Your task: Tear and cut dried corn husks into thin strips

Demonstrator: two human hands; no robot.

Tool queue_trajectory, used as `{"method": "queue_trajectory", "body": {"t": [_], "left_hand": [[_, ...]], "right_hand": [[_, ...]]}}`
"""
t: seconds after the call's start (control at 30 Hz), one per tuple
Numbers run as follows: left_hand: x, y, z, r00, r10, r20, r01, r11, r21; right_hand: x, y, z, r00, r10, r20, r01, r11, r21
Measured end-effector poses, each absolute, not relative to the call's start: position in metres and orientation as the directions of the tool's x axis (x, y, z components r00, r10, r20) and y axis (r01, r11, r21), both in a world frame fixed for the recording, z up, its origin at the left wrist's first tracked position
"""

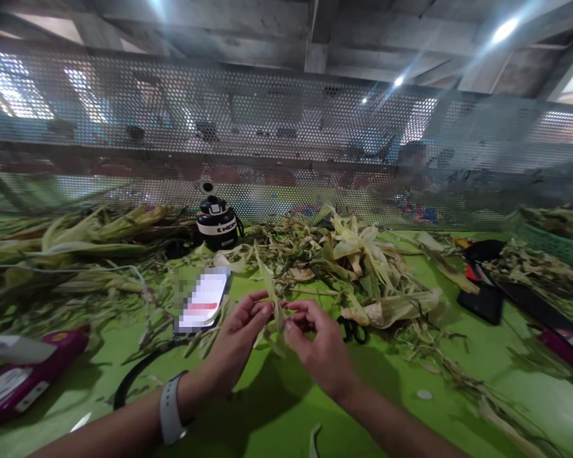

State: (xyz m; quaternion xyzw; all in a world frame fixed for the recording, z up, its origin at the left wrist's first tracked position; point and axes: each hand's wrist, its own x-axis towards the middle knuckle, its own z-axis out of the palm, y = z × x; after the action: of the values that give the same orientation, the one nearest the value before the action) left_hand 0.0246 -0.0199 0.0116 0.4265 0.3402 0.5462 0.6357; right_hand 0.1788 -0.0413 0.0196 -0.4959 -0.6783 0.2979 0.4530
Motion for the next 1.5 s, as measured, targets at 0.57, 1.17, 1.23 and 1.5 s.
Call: {"method": "queue_trajectory", "body": {"t": [0.57, 1.17, 1.23, 1.5], "left_hand": [[0.027, -0.024, 0.005, 0.259, 0.959, 0.117, -0.346, -0.021, 0.938], [0.017, -0.014, 0.015, 0.111, 0.981, -0.158, -0.389, 0.189, 0.902], [0.016, -0.015, 0.018, 0.117, 0.977, -0.179, -0.403, 0.212, 0.890], [0.014, -0.017, 0.022, 0.175, 0.962, -0.208, -0.382, 0.261, 0.887]], "right_hand": [[0.179, -0.048, 0.013, -0.113, 0.785, 0.609, 0.571, 0.553, -0.607], [0.243, -0.019, 0.055, -0.024, 0.984, -0.177, 0.992, 0.045, 0.115], [0.241, -0.018, 0.053, -0.030, 0.983, -0.181, 0.994, 0.049, 0.102], [0.252, -0.010, 0.050, -0.283, 0.909, -0.306, 0.954, 0.233, -0.191]]}}
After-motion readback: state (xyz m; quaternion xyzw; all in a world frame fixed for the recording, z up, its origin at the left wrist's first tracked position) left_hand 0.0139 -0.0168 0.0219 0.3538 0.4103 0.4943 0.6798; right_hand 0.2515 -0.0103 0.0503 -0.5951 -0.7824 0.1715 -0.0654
